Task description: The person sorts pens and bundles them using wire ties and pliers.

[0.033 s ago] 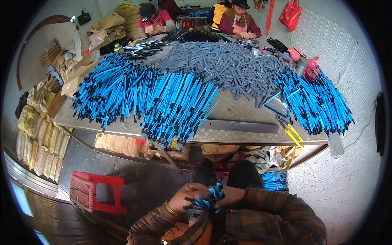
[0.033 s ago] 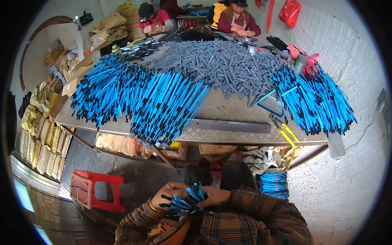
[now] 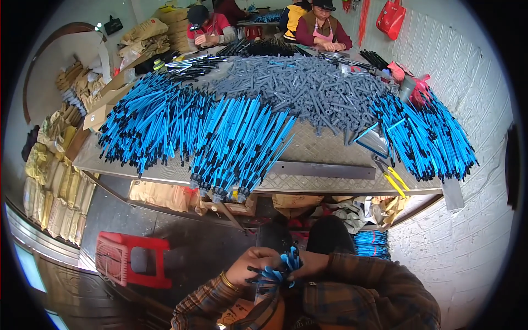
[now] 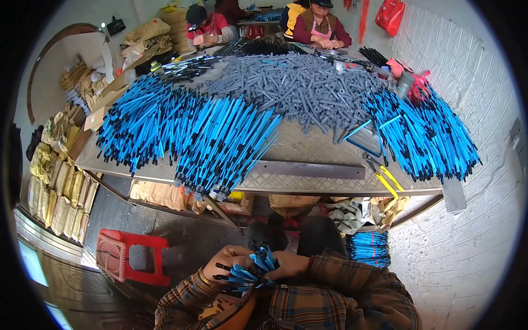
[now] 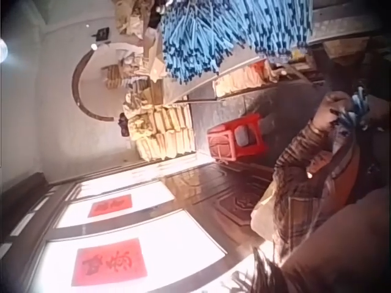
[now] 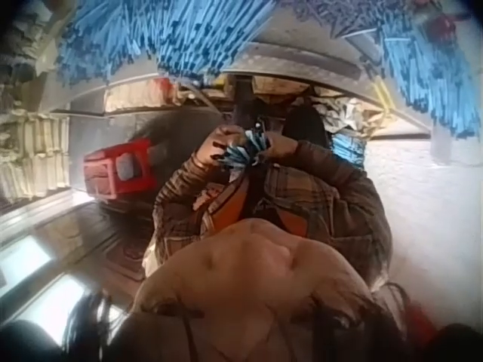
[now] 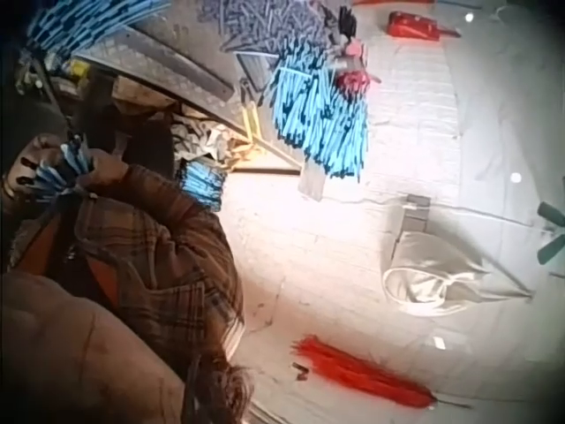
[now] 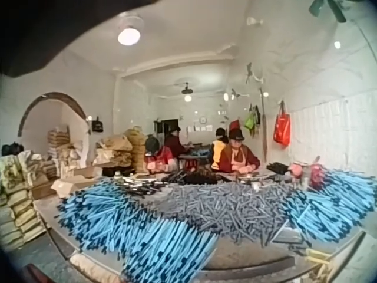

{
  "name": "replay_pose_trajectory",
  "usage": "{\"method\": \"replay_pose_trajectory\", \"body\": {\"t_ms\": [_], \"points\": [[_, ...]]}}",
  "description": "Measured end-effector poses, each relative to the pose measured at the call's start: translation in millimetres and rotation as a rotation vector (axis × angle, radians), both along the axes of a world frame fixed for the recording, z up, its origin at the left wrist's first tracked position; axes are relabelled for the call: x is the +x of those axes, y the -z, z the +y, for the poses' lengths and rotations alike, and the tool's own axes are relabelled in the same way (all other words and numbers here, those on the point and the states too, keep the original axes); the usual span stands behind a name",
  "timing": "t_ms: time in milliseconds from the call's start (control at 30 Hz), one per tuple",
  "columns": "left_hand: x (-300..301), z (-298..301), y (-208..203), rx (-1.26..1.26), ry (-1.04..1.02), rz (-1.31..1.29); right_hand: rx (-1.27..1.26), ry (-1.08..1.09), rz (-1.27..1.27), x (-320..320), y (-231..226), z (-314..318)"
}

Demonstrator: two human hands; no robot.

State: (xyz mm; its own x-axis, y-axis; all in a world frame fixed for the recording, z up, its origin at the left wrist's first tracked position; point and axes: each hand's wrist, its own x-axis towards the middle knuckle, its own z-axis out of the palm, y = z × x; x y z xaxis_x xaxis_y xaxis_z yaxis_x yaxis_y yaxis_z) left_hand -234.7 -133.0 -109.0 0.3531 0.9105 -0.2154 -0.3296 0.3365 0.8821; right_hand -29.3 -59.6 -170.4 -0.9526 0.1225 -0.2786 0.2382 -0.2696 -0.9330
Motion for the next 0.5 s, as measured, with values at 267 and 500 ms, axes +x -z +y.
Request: {"method": "replay_pose_trajectory", "body": {"t_ms": [267,500], "points": [[82.4,44.6,-14.4,-0.253,0.165,-0.031,-0.137,0.113,0.078,87.4,-7.0,18.4],[146.8,127.2,-16.3,-0.173,0.611,0.150,-0.313,0.270,0.229,155.1,25.7,48.5]]}}
